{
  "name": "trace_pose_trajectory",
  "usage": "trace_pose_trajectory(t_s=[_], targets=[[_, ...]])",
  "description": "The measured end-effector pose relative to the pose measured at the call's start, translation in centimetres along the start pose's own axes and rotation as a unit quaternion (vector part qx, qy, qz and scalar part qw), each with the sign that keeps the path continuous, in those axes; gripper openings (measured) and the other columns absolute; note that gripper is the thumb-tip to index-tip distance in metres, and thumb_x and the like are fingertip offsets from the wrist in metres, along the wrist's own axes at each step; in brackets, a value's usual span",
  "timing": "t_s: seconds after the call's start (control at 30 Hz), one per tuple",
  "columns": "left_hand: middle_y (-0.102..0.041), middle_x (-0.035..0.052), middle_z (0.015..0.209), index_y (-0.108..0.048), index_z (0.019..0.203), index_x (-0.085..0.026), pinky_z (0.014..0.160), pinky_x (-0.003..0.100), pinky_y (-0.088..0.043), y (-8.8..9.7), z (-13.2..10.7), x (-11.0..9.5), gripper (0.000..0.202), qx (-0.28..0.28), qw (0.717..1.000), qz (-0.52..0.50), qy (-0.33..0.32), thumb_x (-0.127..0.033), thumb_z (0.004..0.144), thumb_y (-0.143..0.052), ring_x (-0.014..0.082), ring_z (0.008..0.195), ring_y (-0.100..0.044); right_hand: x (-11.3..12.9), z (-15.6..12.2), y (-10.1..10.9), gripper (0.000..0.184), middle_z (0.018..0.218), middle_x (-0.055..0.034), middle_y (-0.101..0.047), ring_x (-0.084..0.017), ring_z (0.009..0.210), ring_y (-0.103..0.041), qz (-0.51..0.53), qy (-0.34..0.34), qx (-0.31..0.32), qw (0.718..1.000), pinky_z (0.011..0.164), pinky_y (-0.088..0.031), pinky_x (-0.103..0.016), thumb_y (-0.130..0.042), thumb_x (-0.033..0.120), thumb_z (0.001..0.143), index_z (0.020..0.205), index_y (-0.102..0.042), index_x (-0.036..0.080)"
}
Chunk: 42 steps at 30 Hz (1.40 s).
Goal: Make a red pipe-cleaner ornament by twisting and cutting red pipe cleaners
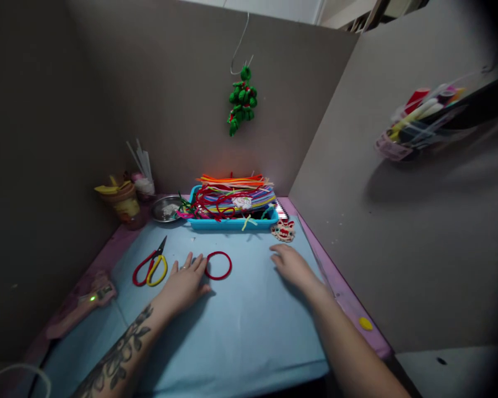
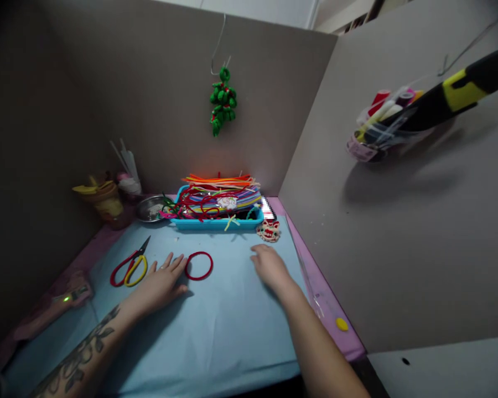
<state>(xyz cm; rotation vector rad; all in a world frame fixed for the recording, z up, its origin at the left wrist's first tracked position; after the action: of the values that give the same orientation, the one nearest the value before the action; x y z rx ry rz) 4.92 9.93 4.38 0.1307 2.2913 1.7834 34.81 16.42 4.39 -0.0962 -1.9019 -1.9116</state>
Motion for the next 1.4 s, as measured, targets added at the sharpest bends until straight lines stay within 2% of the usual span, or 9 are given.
trace_pose_trajectory(t_s=[0.07, 0.13, 0.23, 0.47, 0.7, 0.93, 1.03, 1.23, 1.4], targets=[[-0.027, 0.0148, 0.155, -0.033, 0.147, -0.017, 0.108, 0.064, -0.022, -0.5, 0.9, -0.8, 0.062, -0.034, 0.999, 0.002, -0.007, -0.036, 0.089, -0.047, 0.0356, 0.144, -0.017, 4.8, 0.5, -1.3, 0.039, 0.129, -0.0095, -0.061, -0.022, 0.121, -0.052, 0.023, 0.159, 0.04, 0.986, 0.107, -0.036, -0.033, -0.05, 0.019, 0.087, 0.125, -0.059, 0.016], [-0.03, 0.0157, 0.154, -0.033, 0.146, -0.013, 0.109, 0.062, -0.021, -1.1, 1.5, -1.5, 0.058, -0.063, 0.998, 0.008, -0.002, -0.033, 0.092, -0.041, 0.0342, 0.144, -0.018, 8.9, 0.8, -3.0, 0.047, 0.138, -0.0094, -0.054, -0.023, 0.13, -0.045, 0.024, 0.266, 0.085, 0.96, 0.11, -0.033, -0.036, -0.052, 0.022, 0.088, 0.134, -0.051, 0.016], [-0.032, 0.0162, 0.152, -0.032, 0.146, -0.011, 0.109, 0.063, -0.022, -2.0, 1.7, -1.7, 0.058, -0.066, 0.998, 0.008, 0.0, -0.033, 0.093, -0.038, 0.0346, 0.143, -0.02, 11.7, 1.3, -5.3, 0.049, 0.142, -0.0131, -0.049, -0.027, 0.133, -0.041, 0.011, 0.27, 0.09, 0.959, 0.111, -0.032, -0.042, -0.05, 0.023, 0.09, 0.138, -0.046, 0.012], [-0.027, 0.01, 0.155, -0.032, 0.147, -0.016, 0.107, 0.065, -0.024, -2.4, 1.9, -0.2, 0.057, -0.05, 0.998, -0.028, -0.008, -0.031, 0.092, -0.037, 0.0327, 0.145, -0.015, 10.0, 1.5, -7.2, 0.036, 0.126, -0.0094, -0.063, -0.022, 0.115, -0.055, 0.088, 0.252, 0.057, 0.962, 0.103, -0.043, -0.035, -0.052, 0.017, 0.088, 0.122, -0.061, 0.016], [-0.031, 0.0098, 0.154, -0.034, 0.147, -0.018, 0.108, 0.064, -0.022, -2.7, 2.3, 0.1, 0.057, -0.053, 0.998, -0.037, -0.016, -0.029, 0.091, -0.039, 0.0315, 0.145, -0.016, 9.1, 2.0, -7.5, 0.034, 0.125, -0.011, -0.063, -0.023, 0.117, -0.053, 0.113, 0.231, 0.04, 0.965, 0.102, -0.044, -0.038, -0.054, 0.012, 0.084, 0.117, -0.065, 0.015], [-0.033, 0.0109, 0.153, -0.034, 0.146, -0.018, 0.109, 0.063, -0.024, -2.6, 2.5, 0.0, 0.057, -0.054, 0.998, -0.037, 0.002, -0.027, 0.09, -0.04, 0.0313, 0.145, -0.016, 9.4, 1.6, -7.3, 0.033, 0.123, -0.0064, -0.065, -0.023, 0.114, -0.053, 0.097, 0.237, 0.053, 0.965, 0.102, -0.043, -0.037, -0.056, 0.018, 0.086, 0.117, -0.065, 0.019], [-0.031, 0.0105, 0.153, -0.034, 0.147, -0.017, 0.109, 0.062, -0.024, -2.6, 2.6, -0.2, 0.058, -0.062, 0.998, -0.026, 0.01, -0.028, 0.091, -0.039, 0.0314, 0.144, -0.017, 9.8, 1.9, -7.4, 0.04, 0.135, -0.0059, -0.057, -0.024, 0.125, -0.046, 0.076, 0.23, 0.062, 0.968, 0.107, -0.037, -0.039, -0.052, 0.019, 0.089, 0.128, -0.058, 0.019], [-0.026, 0.013, 0.154, -0.031, 0.148, -0.012, 0.109, 0.064, -0.02, -2.9, 2.3, -0.7, 0.06, -0.067, 0.997, -0.001, 0.03, -0.031, 0.091, -0.039, 0.0339, 0.145, -0.014, 10.2, 2.2, -8.4, 0.059, 0.156, -0.008, -0.025, -0.031, 0.146, -0.009, -0.003, 0.207, 0.144, 0.968, 0.114, -0.017, -0.059, -0.042, 0.028, 0.093, 0.149, -0.028, 0.016], [-0.025, 0.0138, 0.155, -0.031, 0.147, -0.01, 0.11, 0.066, -0.014, -3.0, 2.1, -0.9, 0.063, -0.076, 0.997, 0.006, 0.033, -0.037, 0.091, -0.038, 0.035, 0.145, -0.011, 10.0, 2.0, -8.8, 0.059, 0.157, -0.0078, -0.02, -0.031, 0.146, -0.006, -0.024, 0.197, 0.165, 0.966, 0.113, -0.008, -0.063, -0.039, 0.031, 0.094, 0.15, -0.024, 0.018]])
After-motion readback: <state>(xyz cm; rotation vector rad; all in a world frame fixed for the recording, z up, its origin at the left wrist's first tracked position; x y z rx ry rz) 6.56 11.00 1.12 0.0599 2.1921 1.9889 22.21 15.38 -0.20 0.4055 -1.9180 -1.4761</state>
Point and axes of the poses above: each hand's wrist, its own z-axis towards the middle knuckle, its own y-axis out of the back of the hand, x = y × z, the point moved 2 cm from there along z, towards the middle knuckle
